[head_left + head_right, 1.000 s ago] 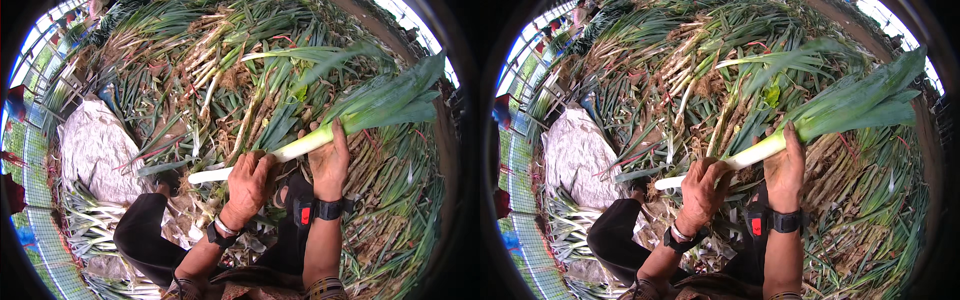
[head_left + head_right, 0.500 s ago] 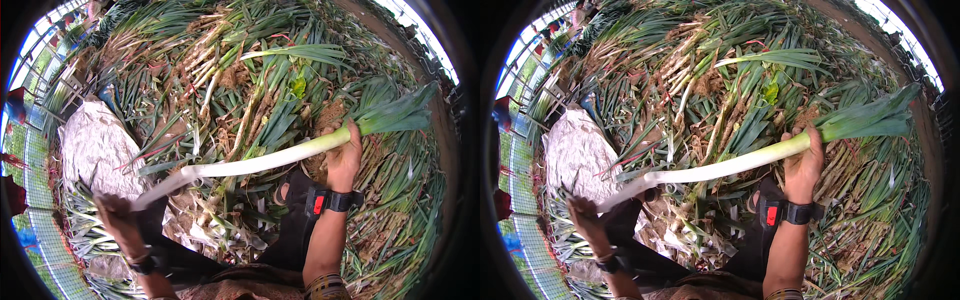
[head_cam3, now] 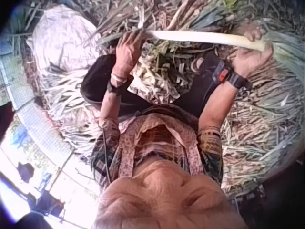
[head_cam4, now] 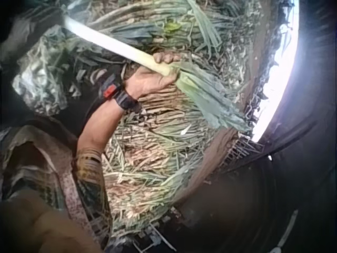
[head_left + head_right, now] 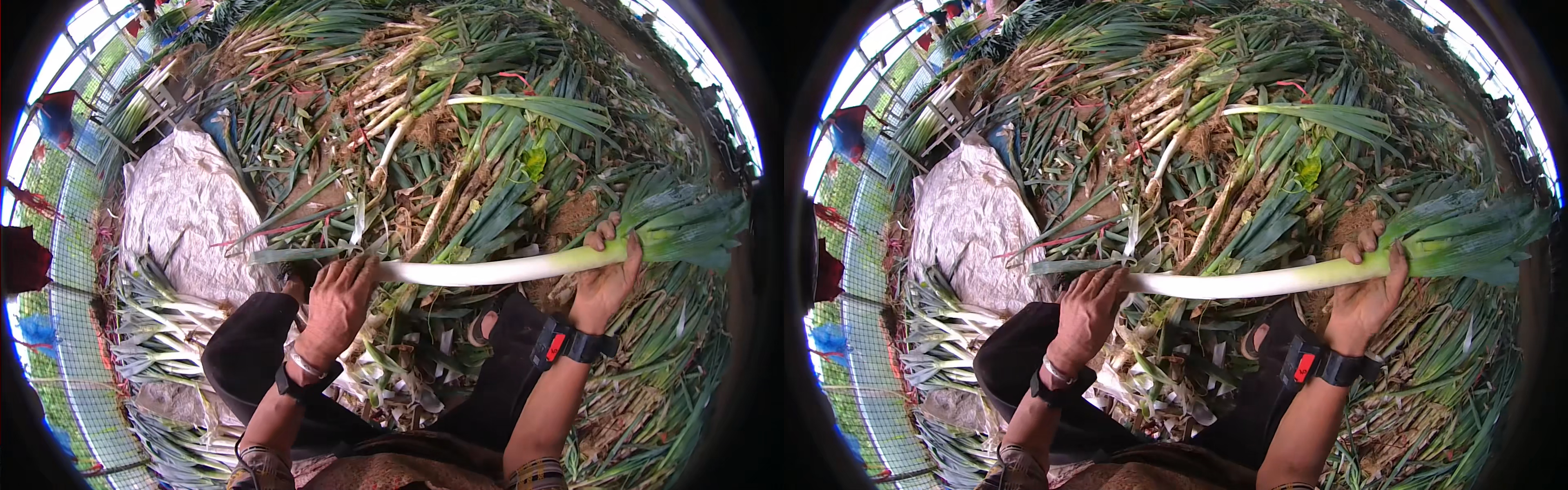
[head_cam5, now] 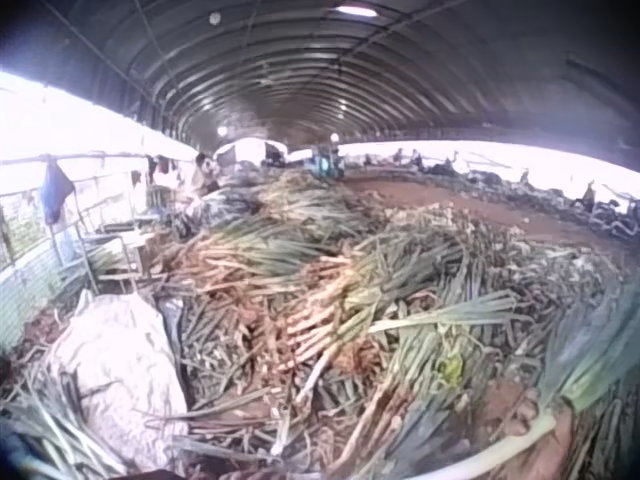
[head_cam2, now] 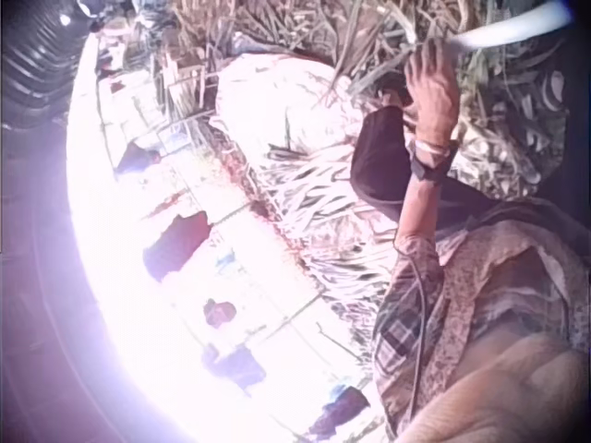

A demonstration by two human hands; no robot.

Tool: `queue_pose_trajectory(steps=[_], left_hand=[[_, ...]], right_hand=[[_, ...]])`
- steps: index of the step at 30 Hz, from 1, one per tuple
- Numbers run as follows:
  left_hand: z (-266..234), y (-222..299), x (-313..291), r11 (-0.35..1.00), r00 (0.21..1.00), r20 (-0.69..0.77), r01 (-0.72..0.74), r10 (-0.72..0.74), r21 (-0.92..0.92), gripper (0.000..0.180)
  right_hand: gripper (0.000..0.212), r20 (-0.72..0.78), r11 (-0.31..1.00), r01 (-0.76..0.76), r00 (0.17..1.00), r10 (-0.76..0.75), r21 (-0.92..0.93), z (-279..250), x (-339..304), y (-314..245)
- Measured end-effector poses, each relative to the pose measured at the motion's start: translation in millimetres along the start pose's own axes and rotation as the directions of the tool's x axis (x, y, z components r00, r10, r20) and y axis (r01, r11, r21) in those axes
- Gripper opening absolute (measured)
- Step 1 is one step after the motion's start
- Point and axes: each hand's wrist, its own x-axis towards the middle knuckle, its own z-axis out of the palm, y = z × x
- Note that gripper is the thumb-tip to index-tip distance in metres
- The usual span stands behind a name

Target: The person peels the outer layers from leeks by hand, discards the scraps, and places the cleaned leeks onto a pile. They then gather a bundle of leeks and secure them together by tying a pink plastic strip around the stalks.

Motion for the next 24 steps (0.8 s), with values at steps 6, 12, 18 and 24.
queue_pose_trajectory(steps=[6,12,18,24], left_hand=[[20.7,-0.5,-1.6,0.999,0.999,0.012,-0.032,0.032,-0.021,0.042],[24.8,-11.5,-6.9,0.993,0.989,-0.121,-0.091,0.082,-0.069,0.035],[0.3,-26.8,-7.0,0.975,0.963,-0.230,-0.176,0.142,-0.136,0.028],[-26.4,-52.7,-56.8,0.737,0.881,0.270,0.474,-0.389,-0.482,0.026]], right_hand=[[0.030,-0.034,1.000,-0.018,0.999,0.018,-0.011,7.5,-3.1,-6.5],[0.022,-0.208,0.999,-0.011,0.978,0.004,-0.032,-24.8,4.0,-17.1],[0.017,-0.389,0.945,-0.032,0.915,-0.102,-0.325,-43.2,-0.5,-14.5],[0.019,-0.447,0.999,0.014,0.894,-0.032,-0.044,-4.2,-2.1,-11.0]])
